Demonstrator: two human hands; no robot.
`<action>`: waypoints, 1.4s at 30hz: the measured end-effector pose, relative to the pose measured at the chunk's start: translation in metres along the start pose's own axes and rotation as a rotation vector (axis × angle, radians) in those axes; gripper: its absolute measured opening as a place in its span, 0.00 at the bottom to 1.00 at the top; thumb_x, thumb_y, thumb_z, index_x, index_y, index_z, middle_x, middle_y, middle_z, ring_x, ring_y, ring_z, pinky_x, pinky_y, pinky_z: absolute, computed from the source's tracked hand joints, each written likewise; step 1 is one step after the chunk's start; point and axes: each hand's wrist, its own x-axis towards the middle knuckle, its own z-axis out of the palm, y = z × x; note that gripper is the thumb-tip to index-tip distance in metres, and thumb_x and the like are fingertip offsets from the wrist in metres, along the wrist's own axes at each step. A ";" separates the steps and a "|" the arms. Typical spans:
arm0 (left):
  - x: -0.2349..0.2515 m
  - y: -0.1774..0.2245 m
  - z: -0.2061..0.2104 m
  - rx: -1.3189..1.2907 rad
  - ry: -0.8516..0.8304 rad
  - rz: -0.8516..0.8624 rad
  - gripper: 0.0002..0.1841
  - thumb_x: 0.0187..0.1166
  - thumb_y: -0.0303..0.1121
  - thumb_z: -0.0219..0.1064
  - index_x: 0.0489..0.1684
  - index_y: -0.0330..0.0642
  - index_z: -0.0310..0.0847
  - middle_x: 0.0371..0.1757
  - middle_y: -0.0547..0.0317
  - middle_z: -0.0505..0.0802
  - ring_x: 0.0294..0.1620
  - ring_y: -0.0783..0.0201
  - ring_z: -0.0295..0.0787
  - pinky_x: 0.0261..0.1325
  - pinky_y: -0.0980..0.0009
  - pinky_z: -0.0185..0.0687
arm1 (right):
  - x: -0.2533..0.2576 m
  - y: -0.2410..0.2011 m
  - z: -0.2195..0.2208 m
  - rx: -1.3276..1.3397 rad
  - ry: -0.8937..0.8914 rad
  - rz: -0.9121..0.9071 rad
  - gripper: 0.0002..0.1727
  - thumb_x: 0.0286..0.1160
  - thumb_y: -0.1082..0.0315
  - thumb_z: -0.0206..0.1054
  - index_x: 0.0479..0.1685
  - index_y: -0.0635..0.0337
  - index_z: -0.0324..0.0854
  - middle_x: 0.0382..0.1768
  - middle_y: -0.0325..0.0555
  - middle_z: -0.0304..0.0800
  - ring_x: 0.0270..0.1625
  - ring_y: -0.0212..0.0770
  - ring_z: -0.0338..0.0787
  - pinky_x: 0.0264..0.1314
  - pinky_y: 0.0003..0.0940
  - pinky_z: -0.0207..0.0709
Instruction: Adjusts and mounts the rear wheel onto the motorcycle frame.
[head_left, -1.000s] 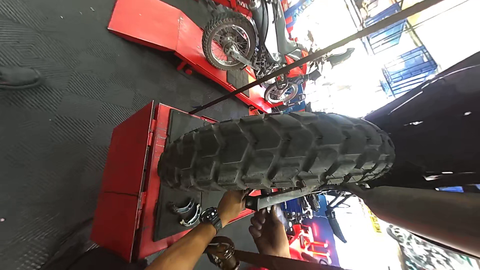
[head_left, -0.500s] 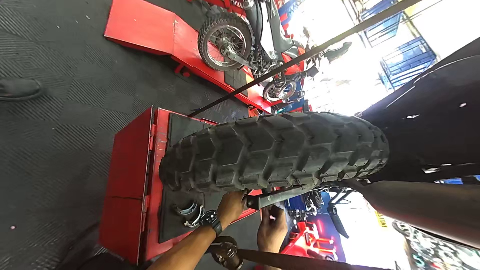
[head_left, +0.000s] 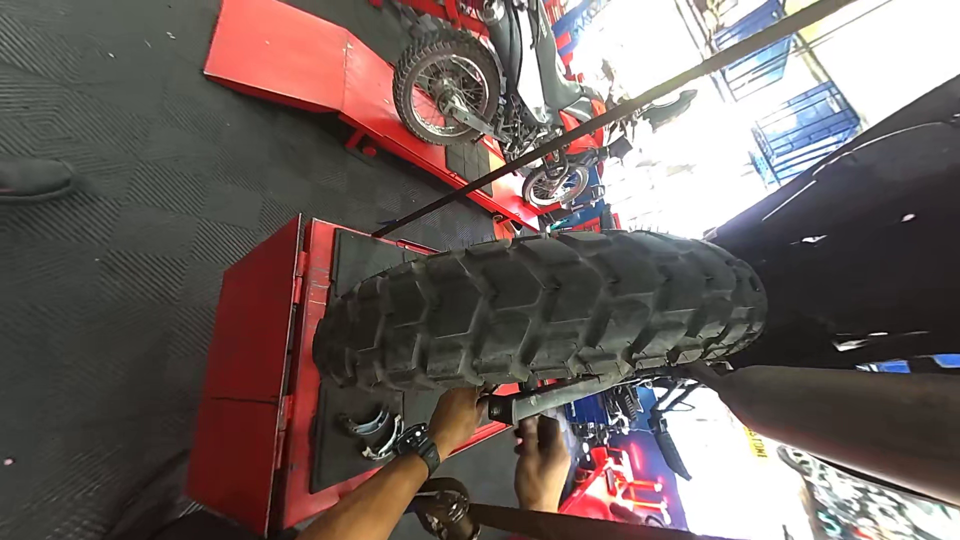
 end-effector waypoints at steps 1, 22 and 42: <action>0.000 0.001 -0.001 0.006 -0.013 -0.005 0.19 0.88 0.38 0.56 0.71 0.49 0.83 0.66 0.52 0.90 0.70 0.52 0.86 0.75 0.50 0.76 | 0.001 0.007 0.002 -0.200 0.111 -0.179 0.10 0.67 0.68 0.75 0.42 0.65 0.86 0.33 0.43 0.91 0.30 0.33 0.92 0.31 0.31 0.89; -0.002 0.000 0.002 0.006 -0.004 -0.017 0.19 0.88 0.38 0.54 0.71 0.50 0.83 0.64 0.51 0.91 0.68 0.52 0.87 0.74 0.50 0.78 | 0.005 -0.029 -0.013 0.714 -0.226 0.827 0.40 0.92 0.37 0.30 0.42 0.60 0.81 0.26 0.47 0.89 0.24 0.41 0.88 0.23 0.35 0.81; -0.037 0.013 0.007 -1.325 -0.347 -0.125 0.24 0.84 0.32 0.65 0.79 0.40 0.71 0.70 0.50 0.88 0.70 0.52 0.86 0.72 0.51 0.83 | -0.015 -0.019 -0.002 0.647 0.124 0.371 0.18 0.76 0.80 0.67 0.63 0.70 0.73 0.47 0.59 0.89 0.42 0.49 0.94 0.38 0.45 0.92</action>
